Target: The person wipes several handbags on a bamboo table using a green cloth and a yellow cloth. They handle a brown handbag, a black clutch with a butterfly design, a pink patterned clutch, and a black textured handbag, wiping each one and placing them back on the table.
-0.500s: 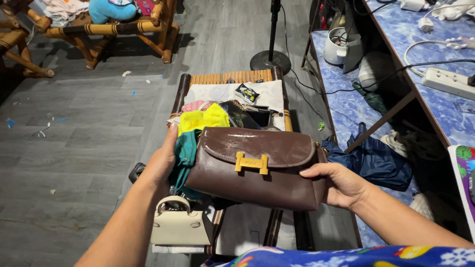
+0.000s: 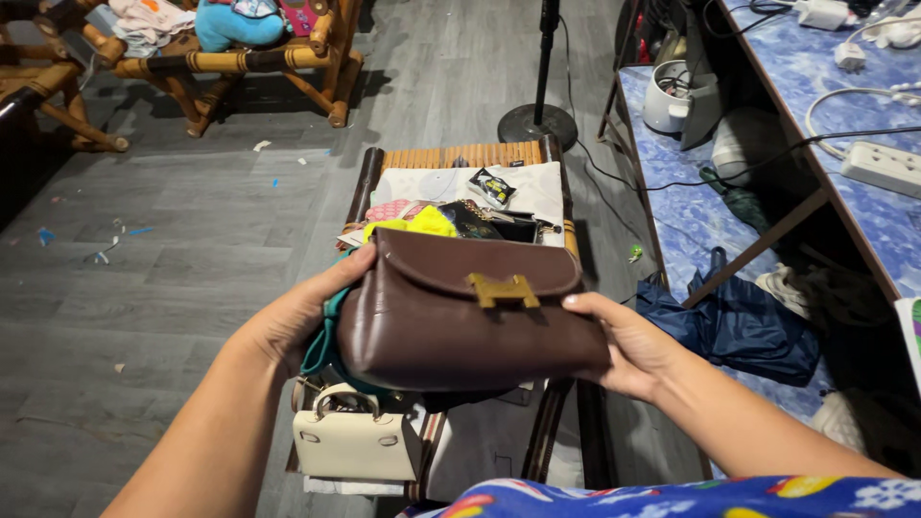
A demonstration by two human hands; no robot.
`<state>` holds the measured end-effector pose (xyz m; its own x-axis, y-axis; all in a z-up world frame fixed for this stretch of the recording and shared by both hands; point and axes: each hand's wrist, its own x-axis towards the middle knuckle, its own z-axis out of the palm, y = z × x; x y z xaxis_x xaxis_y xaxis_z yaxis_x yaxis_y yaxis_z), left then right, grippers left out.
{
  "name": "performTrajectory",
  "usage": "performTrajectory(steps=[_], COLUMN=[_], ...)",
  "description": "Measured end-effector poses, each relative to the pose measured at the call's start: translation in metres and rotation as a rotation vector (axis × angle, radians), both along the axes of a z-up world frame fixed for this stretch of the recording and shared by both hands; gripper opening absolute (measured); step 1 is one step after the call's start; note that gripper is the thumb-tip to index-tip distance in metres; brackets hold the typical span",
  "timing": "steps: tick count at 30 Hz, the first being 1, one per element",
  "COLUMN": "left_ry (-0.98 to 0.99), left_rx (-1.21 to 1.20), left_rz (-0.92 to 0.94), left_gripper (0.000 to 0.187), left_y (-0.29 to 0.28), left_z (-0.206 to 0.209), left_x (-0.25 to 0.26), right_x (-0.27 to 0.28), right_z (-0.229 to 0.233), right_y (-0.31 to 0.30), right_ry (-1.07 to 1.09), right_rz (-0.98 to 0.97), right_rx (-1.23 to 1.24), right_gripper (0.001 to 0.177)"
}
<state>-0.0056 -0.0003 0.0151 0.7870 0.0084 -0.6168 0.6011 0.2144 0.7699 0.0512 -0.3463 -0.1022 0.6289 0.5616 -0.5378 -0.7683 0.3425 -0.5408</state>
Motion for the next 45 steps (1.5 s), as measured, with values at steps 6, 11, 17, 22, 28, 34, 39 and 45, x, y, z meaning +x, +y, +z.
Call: performTrajectory(steps=[6,11,17,22,28,34,39,45], left_ry=[-0.375,-0.632,-0.641,-0.758,-0.94,-0.47,-0.535,-0.526], left_rx=[0.202,0.637,1.149,1.22,1.152,0.884,0.702,0.932], left_rz=[-0.05,-0.109,-0.246,-0.273,-0.331,-0.418,-0.42,-0.285], left_gripper=[0.055,0.049,0.052,0.044,0.042,0.054,0.077,0.064], left_y=[-0.025,-0.059,-0.098,-0.118,-0.138,-0.154,-0.144,-0.11], left_z=[0.03,0.047,0.059,0.056,0.052,0.019,-0.038,-0.081], left_x=[-0.001,-0.002,-0.022,-0.034,-0.034,-0.013,0.03,0.062], right_x=[0.01,0.006,-0.001,-0.002,-0.012,-0.021,-0.035,-0.054], right_z=[0.012,0.051,0.07,0.064,0.045,0.03,0.038,0.059], right_y=[0.047,0.068,0.08,0.071,0.06,0.033,0.017,0.018], right_ry=[0.271,0.25,0.242,0.254,0.324,0.276,0.24,0.179], right_rz=[-0.251,-0.023,-0.002,0.081,0.036,-0.024,-0.01,-0.01], right_rx=[-0.164,0.003,-0.08,0.031,0.084,0.173,0.29,0.156], right_gripper=[0.055,0.094,0.086,0.074,0.066,0.057,0.041,0.049])
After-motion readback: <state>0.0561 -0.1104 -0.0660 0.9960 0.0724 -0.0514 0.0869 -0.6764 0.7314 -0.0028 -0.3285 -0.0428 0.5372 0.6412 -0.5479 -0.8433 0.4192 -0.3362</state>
